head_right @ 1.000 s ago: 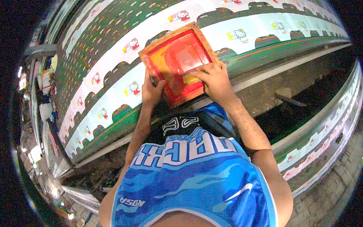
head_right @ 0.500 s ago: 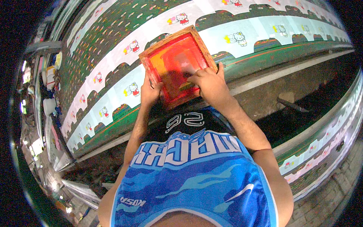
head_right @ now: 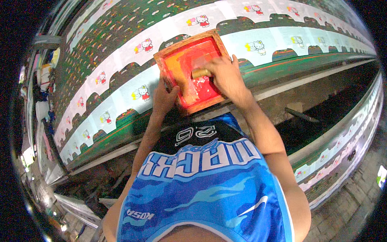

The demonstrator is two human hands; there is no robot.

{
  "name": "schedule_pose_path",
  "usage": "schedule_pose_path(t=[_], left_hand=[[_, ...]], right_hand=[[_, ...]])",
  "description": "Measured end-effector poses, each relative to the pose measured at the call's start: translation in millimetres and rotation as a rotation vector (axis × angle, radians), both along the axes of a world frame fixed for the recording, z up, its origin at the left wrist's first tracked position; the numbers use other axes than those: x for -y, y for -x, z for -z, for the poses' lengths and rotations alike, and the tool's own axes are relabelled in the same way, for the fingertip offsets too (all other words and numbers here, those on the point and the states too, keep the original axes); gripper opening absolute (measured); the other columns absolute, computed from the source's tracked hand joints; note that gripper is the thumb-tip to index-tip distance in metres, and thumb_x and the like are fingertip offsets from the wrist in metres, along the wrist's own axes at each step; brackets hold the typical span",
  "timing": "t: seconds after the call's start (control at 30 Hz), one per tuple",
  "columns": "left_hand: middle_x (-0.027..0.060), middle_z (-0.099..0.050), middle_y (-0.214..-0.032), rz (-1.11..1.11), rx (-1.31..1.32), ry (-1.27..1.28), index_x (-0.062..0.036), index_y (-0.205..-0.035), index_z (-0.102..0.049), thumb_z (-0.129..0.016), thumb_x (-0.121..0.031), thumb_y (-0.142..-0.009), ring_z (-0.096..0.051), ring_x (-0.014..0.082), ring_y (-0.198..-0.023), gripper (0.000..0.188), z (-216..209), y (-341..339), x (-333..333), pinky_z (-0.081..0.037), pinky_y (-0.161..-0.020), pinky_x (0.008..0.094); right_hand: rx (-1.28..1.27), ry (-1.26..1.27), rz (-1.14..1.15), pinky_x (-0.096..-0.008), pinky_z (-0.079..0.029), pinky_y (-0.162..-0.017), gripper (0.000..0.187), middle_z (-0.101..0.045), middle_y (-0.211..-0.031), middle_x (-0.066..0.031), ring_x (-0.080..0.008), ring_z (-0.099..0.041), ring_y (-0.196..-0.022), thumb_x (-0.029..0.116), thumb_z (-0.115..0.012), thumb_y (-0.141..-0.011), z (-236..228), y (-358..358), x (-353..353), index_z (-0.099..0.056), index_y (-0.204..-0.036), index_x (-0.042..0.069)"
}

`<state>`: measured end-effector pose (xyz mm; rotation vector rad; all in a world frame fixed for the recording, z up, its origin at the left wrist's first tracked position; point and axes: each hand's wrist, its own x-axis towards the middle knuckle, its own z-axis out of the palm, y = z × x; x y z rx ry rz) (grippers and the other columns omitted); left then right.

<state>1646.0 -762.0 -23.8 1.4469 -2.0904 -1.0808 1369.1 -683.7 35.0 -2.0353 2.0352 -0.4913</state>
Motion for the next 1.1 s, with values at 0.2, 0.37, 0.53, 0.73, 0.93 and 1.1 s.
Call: schedule_pose_path(t=[0.2,0.37,0.53,0.73,0.93,1.1], left_hand=[[0.0261,-0.081,-0.119,-0.041,0.0,-0.126,-0.0067,-0.173,-0.035,-0.08,-0.03,-0.095,-0.081,0.0431,-0.106,0.093,-10,3,0,-0.064,-0.092,0.0511],[0.0281,-0.08,-0.128,-0.062,0.066,-0.178,-0.0106,-0.178,-0.029,-0.082,-0.022,-0.095,-0.081,0.0418,-0.114,0.099,-31,14,1,-0.065,-0.098,0.0483],[0.0221,-0.084,-0.1,-0.007,-0.051,0.041,-0.0174,-0.183,-0.009,-0.079,-0.015,-0.094,-0.084,0.0348,-0.082,0.113,-23,67,-11,-0.066,-0.073,0.046],[0.0216,-0.084,-0.099,-0.009,-0.052,-0.072,-0.0176,-0.183,-0.009,-0.078,-0.024,-0.093,-0.083,0.0379,-0.085,0.114,-16,192,-18,-0.064,-0.078,0.0465],[0.0143,-0.08,-0.082,-0.033,-0.048,-0.172,-0.0192,-0.183,-0.009,-0.076,-0.019,-0.095,-0.077,0.0257,-0.064,0.11,-12,258,-31,-0.064,-0.062,0.0397],[0.0086,-0.078,-0.077,-0.093,-0.154,-0.333,-0.0197,-0.183,-0.013,-0.072,-0.01,-0.098,-0.068,0.0156,-0.049,0.104,-28,266,-36,-0.055,-0.043,0.0315]], right_hand=[[0.034,0.063,0.014,-0.0768,-0.033,-0.126,0.054,-0.076,-0.126,-0.0024,-0.0277,-0.067,-0.128,0.001,-0.079,-0.086,7,-13,-65,-0.079,-0.134,0.023],[-0.001,0.111,-0.035,-0.0764,-0.031,-0.128,0.054,-0.076,-0.126,-0.0016,-0.0258,-0.067,-0.127,0.001,-0.081,-0.081,-3,-4,-61,-0.079,-0.132,0.02],[-0.006,0.146,-0.024,-0.0767,-0.03,-0.129,0.052,-0.076,-0.126,-0.0018,-0.0257,-0.067,-0.127,0.002,-0.078,-0.083,-9,53,-66,-0.079,-0.132,0.019],[-0.039,0.125,0.023,-0.0672,-0.034,-0.131,0.049,-0.076,-0.127,-0.0023,-0.0256,-0.068,-0.13,0.002,-0.076,-0.084,-3,171,-82,-0.081,-0.13,0.019],[-0.019,0.213,-0.043,-0.0623,-0.033,-0.133,0.045,-0.076,-0.124,-0.0019,-0.0254,-0.069,-0.126,0.004,-0.074,-0.087,17,241,-92,-0.081,-0.128,0.02],[-0.018,0.165,-0.088,-0.0631,-0.029,-0.135,0.04,-0.074,-0.127,-0.0011,-0.0247,-0.067,-0.13,0.011,-0.073,-0.091,17,246,-91,-0.078,-0.13,0.021]])
